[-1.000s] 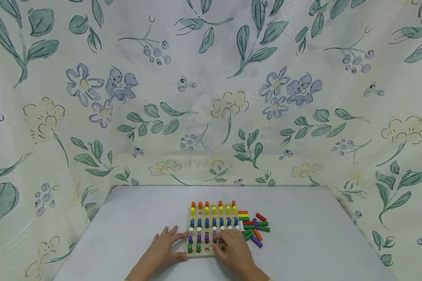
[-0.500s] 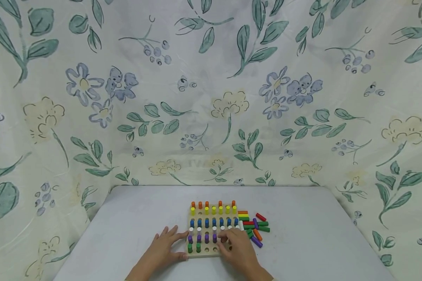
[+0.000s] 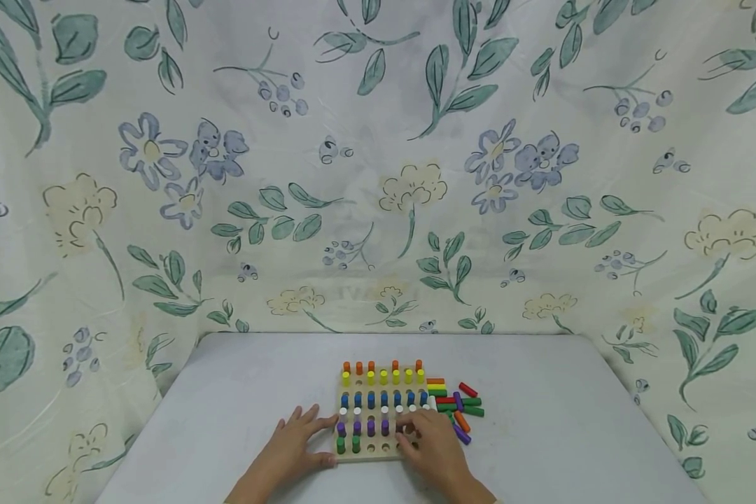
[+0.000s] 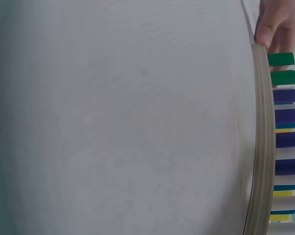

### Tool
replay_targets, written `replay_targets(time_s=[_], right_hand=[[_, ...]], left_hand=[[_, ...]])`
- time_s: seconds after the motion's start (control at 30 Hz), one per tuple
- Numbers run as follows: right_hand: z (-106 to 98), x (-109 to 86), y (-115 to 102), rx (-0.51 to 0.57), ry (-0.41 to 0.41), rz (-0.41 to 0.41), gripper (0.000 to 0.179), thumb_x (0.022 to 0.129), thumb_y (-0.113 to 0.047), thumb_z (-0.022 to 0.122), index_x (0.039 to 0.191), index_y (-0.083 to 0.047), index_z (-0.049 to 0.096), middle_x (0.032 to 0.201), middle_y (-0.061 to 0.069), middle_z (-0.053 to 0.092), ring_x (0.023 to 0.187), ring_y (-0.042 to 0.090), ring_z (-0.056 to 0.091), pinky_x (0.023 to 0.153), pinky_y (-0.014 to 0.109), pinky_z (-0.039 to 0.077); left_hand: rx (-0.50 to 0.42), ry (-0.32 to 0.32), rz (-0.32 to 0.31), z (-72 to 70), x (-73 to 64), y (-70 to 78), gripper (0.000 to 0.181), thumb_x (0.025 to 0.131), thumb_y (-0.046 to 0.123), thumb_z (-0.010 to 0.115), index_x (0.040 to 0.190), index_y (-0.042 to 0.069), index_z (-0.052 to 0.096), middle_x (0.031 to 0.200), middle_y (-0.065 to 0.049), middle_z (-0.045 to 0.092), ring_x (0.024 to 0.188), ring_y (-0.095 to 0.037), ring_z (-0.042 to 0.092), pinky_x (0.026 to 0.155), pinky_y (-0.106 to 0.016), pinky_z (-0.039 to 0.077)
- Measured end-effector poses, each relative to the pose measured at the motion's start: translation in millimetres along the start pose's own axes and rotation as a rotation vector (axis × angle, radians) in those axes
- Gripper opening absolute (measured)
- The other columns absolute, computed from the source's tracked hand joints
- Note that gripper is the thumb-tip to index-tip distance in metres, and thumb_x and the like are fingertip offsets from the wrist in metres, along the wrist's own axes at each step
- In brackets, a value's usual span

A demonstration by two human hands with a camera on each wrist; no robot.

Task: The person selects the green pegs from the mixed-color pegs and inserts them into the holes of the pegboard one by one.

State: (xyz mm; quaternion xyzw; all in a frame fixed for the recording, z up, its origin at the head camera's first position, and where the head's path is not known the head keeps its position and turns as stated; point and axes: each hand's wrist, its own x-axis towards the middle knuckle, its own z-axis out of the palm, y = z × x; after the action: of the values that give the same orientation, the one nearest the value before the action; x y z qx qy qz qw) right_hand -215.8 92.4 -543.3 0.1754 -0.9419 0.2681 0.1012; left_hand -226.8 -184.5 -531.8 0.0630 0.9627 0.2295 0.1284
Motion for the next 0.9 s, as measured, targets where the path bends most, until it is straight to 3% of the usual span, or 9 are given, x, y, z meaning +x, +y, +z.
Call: replay_targets(time_s=[0.43,0.9], right_hand=[[-5,-3.4,5,0.007,0.034,-0.009,0.012,0.091,-0.026,0.078,0.100,-0.021,0.072,0.085,-0.018,0.060,0.077,0.001,0.048,0.073,0.029,0.047],[-7,-4.4,12,-0.014,0.060,-0.008,0.012,0.091,-0.025,0.077,0.101,-0.021,0.073,0.088,-0.017,0.063,0.081,0.001,0.051,0.075,0.030,0.051]], left_hand=[[0.001,-0.003,-0.004,-2.7,-3.0,3.9,0.080,0.073,0.054,0.084,0.142,0.022,0.061,0.156,-0.025,0.041,0.147,-0.056,0.020,0.115,-0.075,0.011],[0.004,0.002,0.005,-2.3,-2.3,2.8,0.080,0.073,0.054,0.085,0.142,0.021,0.061,0.155,-0.026,0.041,0.146,-0.057,0.021,0.115,-0.076,0.012]])
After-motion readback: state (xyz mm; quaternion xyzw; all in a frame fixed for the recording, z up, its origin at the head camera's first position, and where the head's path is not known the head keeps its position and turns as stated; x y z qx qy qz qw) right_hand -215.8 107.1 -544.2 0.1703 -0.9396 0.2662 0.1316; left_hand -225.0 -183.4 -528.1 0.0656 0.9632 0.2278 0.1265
